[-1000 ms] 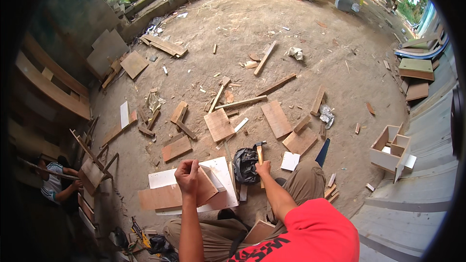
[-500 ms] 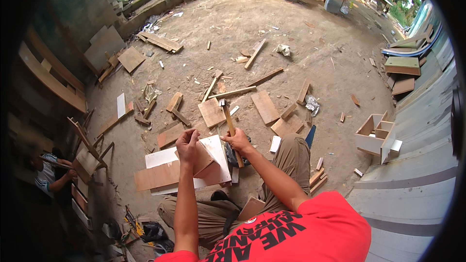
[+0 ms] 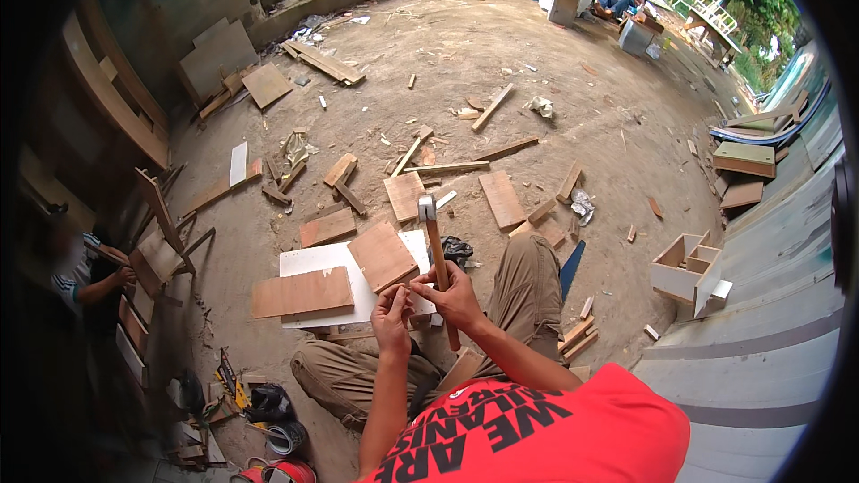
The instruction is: The person sits on the ground and assembles a small wooden box by hammering nails into the joints. They repeatedly pick up pieces, align them, and hammer them together, then inspect the assembled box.
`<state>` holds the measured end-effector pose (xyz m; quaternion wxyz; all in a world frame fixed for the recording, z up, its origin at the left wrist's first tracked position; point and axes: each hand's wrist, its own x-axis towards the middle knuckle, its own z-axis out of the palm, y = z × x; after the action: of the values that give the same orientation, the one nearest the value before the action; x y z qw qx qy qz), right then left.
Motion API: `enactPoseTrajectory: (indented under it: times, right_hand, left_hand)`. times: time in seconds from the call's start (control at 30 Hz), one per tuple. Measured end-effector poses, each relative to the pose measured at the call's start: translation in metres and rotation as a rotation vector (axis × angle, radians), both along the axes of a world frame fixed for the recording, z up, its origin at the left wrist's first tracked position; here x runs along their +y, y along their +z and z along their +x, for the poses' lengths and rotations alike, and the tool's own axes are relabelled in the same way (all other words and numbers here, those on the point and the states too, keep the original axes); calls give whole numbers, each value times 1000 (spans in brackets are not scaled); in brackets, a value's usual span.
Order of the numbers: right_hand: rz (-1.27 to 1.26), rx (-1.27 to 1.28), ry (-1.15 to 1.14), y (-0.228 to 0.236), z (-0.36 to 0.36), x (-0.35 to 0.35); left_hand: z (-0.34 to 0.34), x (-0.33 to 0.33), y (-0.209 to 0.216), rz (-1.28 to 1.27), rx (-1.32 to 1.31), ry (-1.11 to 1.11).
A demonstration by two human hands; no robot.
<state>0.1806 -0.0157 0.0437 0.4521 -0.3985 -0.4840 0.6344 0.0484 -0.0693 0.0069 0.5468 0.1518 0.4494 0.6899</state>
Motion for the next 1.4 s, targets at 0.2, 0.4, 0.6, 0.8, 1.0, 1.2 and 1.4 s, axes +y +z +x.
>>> enactPoseTrajectory:
  times: [0.2, 0.4, 0.6, 0.8, 1.0, 1.2, 1.4]
  right_hand:
    - [79, -54, 61, -5, 3, -2]
    - [155, -153, 94, 8, 9, 22]
    - [202, -325, 112, 22, 8, 29]
    - [198, -457, -83, 3, 5, 41]
    - [209, -513, -102, -27, 19, 48]
    - [207, -493, -67, -35, 8, 36]
    - [224, -474, -41, -37, 0, 28]
  left_hand:
    - [3, -5, 5, -16, -149, -9]
    - [-21, 8, 21, 93, 578, -173]
    - [-34, 20, 51, 126, 1014, -309]
    - [-73, 45, 0, 126, 961, 306]
    - [-73, 51, -35, -66, 431, 130]
    - [-57, 57, -41, -43, 501, 183]
    - [1, 44, -58, -9, 435, 542]
